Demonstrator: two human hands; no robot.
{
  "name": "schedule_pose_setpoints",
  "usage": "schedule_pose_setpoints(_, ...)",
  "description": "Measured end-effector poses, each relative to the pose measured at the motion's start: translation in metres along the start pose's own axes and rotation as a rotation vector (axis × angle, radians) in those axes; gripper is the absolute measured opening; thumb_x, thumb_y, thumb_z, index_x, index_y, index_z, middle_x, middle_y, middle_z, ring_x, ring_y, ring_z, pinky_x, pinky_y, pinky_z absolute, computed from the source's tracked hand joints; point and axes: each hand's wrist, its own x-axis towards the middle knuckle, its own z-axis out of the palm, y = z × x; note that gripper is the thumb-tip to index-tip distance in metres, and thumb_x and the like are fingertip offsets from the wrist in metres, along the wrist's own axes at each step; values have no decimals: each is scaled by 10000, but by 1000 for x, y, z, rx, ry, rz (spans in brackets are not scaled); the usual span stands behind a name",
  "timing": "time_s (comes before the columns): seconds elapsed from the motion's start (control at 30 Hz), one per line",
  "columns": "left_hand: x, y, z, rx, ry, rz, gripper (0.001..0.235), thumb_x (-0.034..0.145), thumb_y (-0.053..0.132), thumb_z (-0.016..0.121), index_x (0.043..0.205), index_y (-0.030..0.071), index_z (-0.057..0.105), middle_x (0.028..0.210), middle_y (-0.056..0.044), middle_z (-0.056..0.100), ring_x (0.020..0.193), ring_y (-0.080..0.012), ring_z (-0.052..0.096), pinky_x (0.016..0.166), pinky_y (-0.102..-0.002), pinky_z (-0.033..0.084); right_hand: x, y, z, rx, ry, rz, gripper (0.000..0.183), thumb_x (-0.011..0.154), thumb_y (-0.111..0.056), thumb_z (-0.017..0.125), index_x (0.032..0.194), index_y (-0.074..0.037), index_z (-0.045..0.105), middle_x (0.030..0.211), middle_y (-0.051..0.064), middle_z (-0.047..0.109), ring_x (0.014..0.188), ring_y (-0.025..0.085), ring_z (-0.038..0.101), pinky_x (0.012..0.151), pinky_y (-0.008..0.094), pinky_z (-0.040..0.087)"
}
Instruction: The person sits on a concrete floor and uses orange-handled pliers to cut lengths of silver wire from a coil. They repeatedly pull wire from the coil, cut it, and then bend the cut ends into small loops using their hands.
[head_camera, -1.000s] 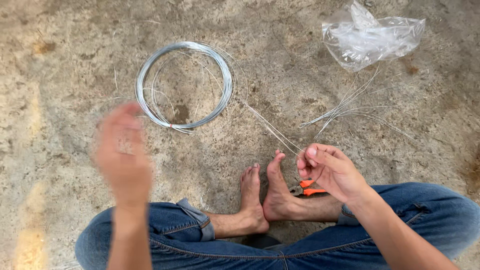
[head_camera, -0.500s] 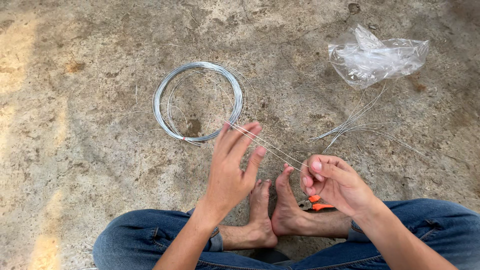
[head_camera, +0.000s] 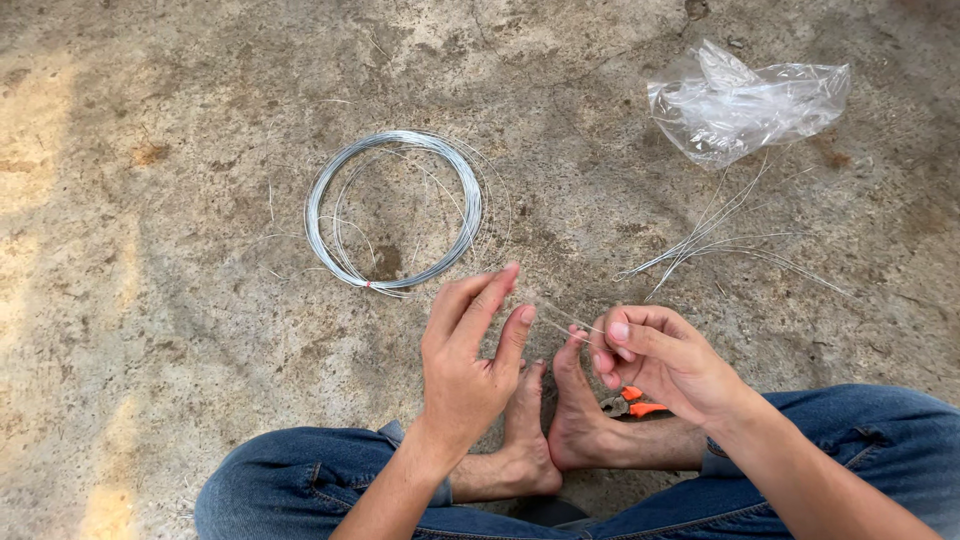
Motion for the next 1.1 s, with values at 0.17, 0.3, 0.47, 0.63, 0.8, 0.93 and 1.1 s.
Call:
schedule_pose_setpoints(0.17,0,-4,1,-123,256,81,339,968,129,740,1207,9,532,1244,-128,464,1250,-237,596,1060,-364,535,-1,-4,2,110,-66,-86,317,1048,-218,616,793,-49,533,852,105,622,763,183,580,711,324,495)
schedule_pose_setpoints(0.3,-1,-12,-2,57,147,40,173,970,115,755,1110,41,685,1167,-114,658,1155,-244,667,976,-352,557,-1,1,4,132,-99,-113,316,1062,-221,606,799,-68,519,844,98,614,749,179,568,740,327,494)
schedule_pose_setpoints(0.47,-12,6,10,-282,-8,-222,157,971,93,715,1097,9,757,1065,-102,763,936,-168,750,828,-291,602,5,10,4,117,-16,-76,331,1054,-246,589,796,-47,532,851,102,625,775,173,600,736,305,504)
schedule_pose_setpoints(0.63,-16,8,19,-489,-37,-373,172,944,67,736,1103,4,759,1066,-98,749,925,-145,734,820,-263,594,6,19,5,138,32,-65,297,1036,-249,595,823,-48,548,864,103,649,782,172,620,741,307,524)
schedule_pose_setpoints(0.8,-16,5,19,-482,-46,-312,146,937,85,775,1075,42,763,1084,-76,736,902,-135,670,769,-251,544,6,19,10,115,-6,-67,291,1048,-231,606,828,-46,562,854,96,649,778,170,618,727,308,526)
schedule_pose_setpoints(0.93,-7,12,5,47,9,-55,216,850,201,863,1051,140,814,999,-22,690,842,-173,565,722,-299,463,4,10,6,52,-9,-16,278,1033,-231,602,851,-21,601,846,94,649,760,167,618,709,312,528)
schedule_pose_setpoints(1.1,12,22,-9,342,32,307,274,830,289,828,1080,181,791,1134,-18,683,1132,-216,591,984,-474,355,2,-9,0,-48,-49,7,249,1030,-209,618,877,-13,621,852,93,644,755,160,606,685,303,512)
